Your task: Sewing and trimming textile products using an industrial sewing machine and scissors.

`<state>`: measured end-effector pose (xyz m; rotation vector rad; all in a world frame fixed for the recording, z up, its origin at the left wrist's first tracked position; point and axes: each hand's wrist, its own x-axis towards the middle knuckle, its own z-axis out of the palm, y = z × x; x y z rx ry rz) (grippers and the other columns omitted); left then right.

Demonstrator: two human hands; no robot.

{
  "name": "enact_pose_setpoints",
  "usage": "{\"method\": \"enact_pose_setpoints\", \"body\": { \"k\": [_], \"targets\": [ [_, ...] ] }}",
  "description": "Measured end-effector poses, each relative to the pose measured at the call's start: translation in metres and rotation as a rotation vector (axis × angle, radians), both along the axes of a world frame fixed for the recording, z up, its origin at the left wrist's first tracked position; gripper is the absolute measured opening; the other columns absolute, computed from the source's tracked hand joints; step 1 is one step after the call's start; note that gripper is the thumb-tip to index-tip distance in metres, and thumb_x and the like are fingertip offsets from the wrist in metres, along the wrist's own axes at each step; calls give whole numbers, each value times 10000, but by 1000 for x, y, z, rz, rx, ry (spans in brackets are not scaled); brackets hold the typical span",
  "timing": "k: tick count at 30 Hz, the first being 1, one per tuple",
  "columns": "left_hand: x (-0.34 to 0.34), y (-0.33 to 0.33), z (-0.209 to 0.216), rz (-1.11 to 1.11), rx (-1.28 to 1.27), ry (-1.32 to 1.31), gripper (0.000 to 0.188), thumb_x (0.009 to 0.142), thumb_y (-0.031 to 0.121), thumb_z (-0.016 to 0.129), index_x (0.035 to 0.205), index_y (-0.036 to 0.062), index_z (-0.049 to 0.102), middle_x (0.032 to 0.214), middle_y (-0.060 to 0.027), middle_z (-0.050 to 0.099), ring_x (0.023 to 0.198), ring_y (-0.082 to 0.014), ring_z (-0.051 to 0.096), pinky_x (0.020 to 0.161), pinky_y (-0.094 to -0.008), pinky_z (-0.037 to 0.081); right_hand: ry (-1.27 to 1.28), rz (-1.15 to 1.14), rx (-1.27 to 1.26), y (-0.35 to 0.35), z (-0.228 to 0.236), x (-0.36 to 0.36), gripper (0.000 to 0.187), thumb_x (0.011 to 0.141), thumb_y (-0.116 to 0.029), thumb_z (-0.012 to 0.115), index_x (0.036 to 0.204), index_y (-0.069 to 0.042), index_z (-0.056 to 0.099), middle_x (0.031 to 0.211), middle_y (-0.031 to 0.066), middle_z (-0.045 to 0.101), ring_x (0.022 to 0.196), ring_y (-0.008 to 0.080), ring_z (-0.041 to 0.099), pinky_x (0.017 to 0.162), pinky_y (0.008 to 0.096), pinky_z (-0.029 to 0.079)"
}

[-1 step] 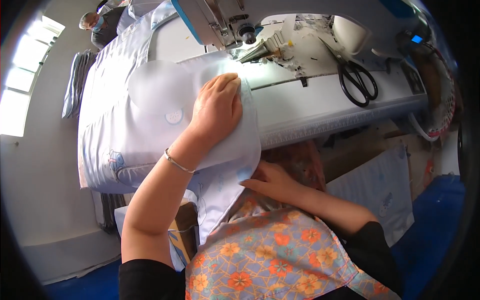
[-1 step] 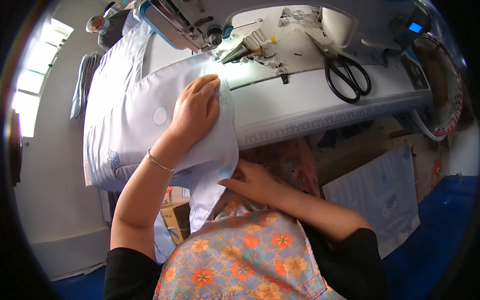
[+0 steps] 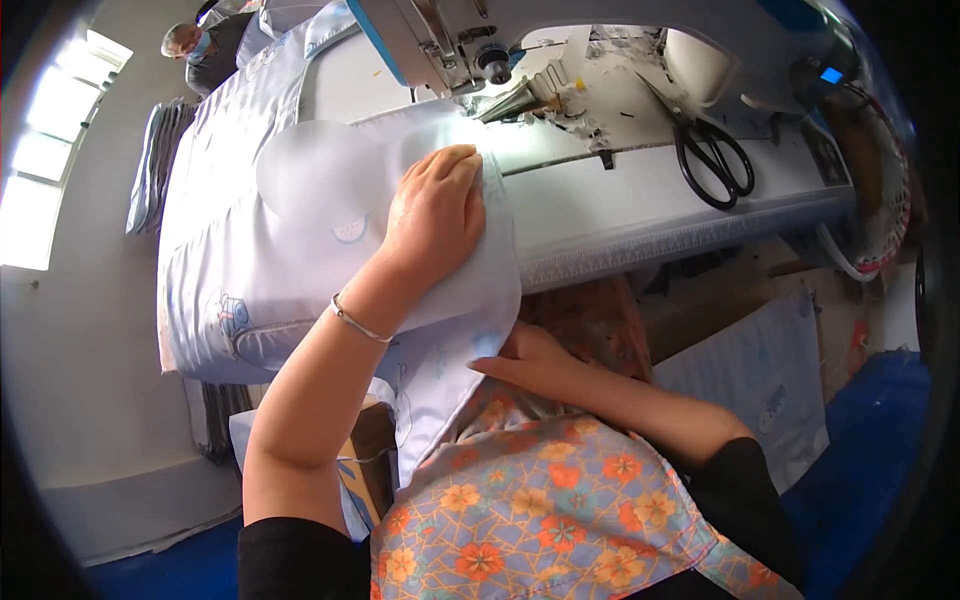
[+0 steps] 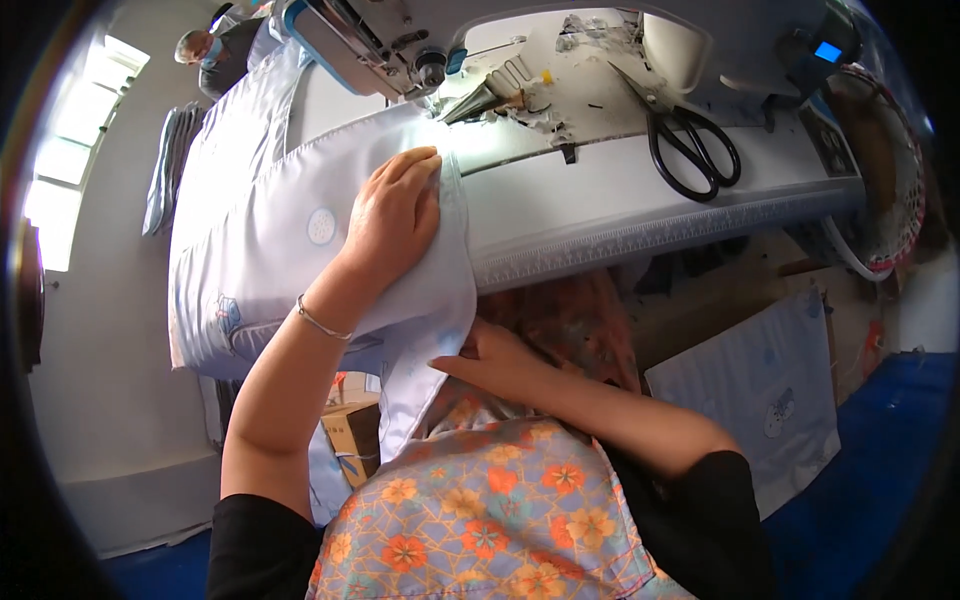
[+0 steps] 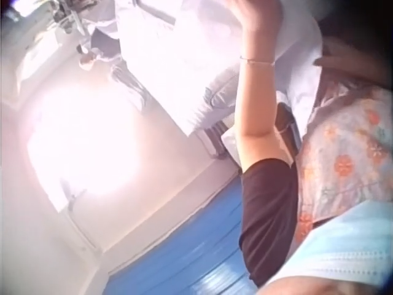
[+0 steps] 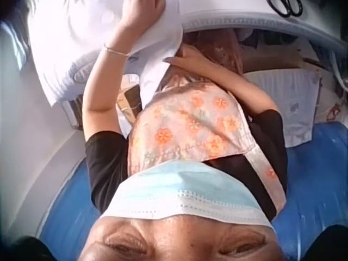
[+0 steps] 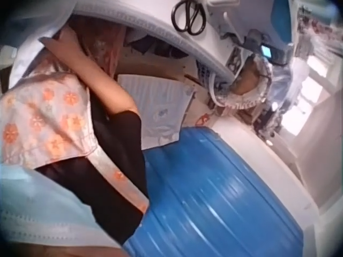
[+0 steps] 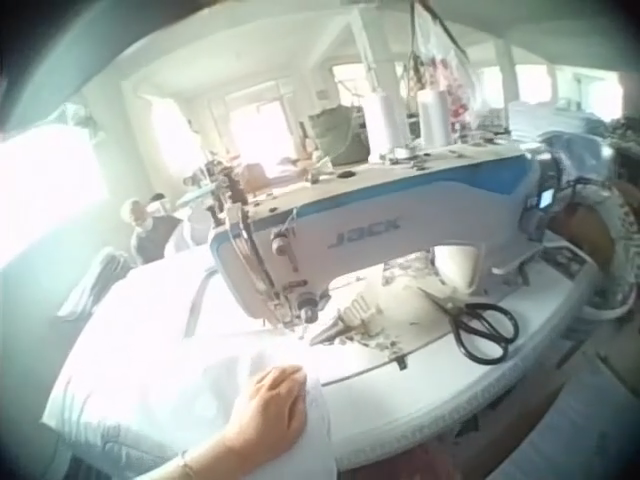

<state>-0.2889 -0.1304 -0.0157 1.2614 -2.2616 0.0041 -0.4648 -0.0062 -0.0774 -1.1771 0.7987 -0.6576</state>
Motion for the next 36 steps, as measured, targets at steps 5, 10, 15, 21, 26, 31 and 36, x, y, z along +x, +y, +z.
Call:
{"method": "enact_pose_setpoints", "body": {
  "k": [5, 10, 15, 21, 26, 31, 36],
  "targets": [
    [-27, 31, 22, 204, 173, -149, 559, 868, 331, 644, 1245, -80, 606, 1269, -264, 623, 1243, -387, 570, 1101, -446, 429, 179, 99, 37, 2, 11, -1, 288, 899, -121, 689, 1151, 17, 669, 1040, 120, 722, 948, 157, 650, 876, 345, 531],
    [-39, 14, 57, 229, 462, -311, 549, 842, 328, 626, 1203, -85, 610, 1281, -307, 607, 1182, -415, 615, 1041, -432, 490, -261, 481, -538, 1, 87, -22, 210, 845, -98, 627, 1009, 31, 652, 920, 206, 674, 834, 328, 648, 781, 413, 512],
    [-25, -20, 56, 177, 578, -488, 423, 784, 147, 588, 1163, -11, 686, 1074, -269, 698, 998, -424, 676, 919, -470, 529, -249, 774, -716, -34, 131, -24, 305, 886, -244, 620, 881, 60, 651, 813, 254, 648, 746, 395, 628, 704, 434, 505],
    [-15, -17, 54, 178, 588, -259, 435, 823, 130, 574, 1232, 32, 686, 1072, -267, 698, 990, -419, 681, 886, -451, 538, 444, 44, -1260, -114, 76, -31, 271, 823, -122, 678, 1063, 0, 704, 1126, 171, 697, 1018, 356, 666, 932, 407, 537],
    [-26, -6, 49, 138, 566, -354, 295, 841, 108, 562, 1095, 25, 688, 1011, -252, 695, 951, -428, 673, 844, -464, 537, 563, 20, -1350, -114, 44, -24, 196, 822, -100, 716, 999, -22, 688, 1047, 127, 686, 978, 326, 669, 873, 429, 555],
    [-18, -19, 37, 100, 490, -278, 174, 856, 112, 555, 963, 10, 646, 963, -238, 678, 918, -438, 657, 823, -491, 526, 555, -61, -1315, -123, 45, -19, 183, 844, -80, 690, 1015, -16, 692, 1044, 136, 694, 992, 334, 678, 879, 431, 560],
    [-17, -47, 42, 142, 458, -316, 199, 850, 88, 533, 990, 11, 651, 957, -245, 671, 926, -437, 645, 841, -484, 522, 532, -139, -1302, -144, 41, -9, 192, 875, -68, 637, 1049, 4, 680, 1070, 159, 692, 1018, 344, 676, 888, 442, 558]
  ]
}}
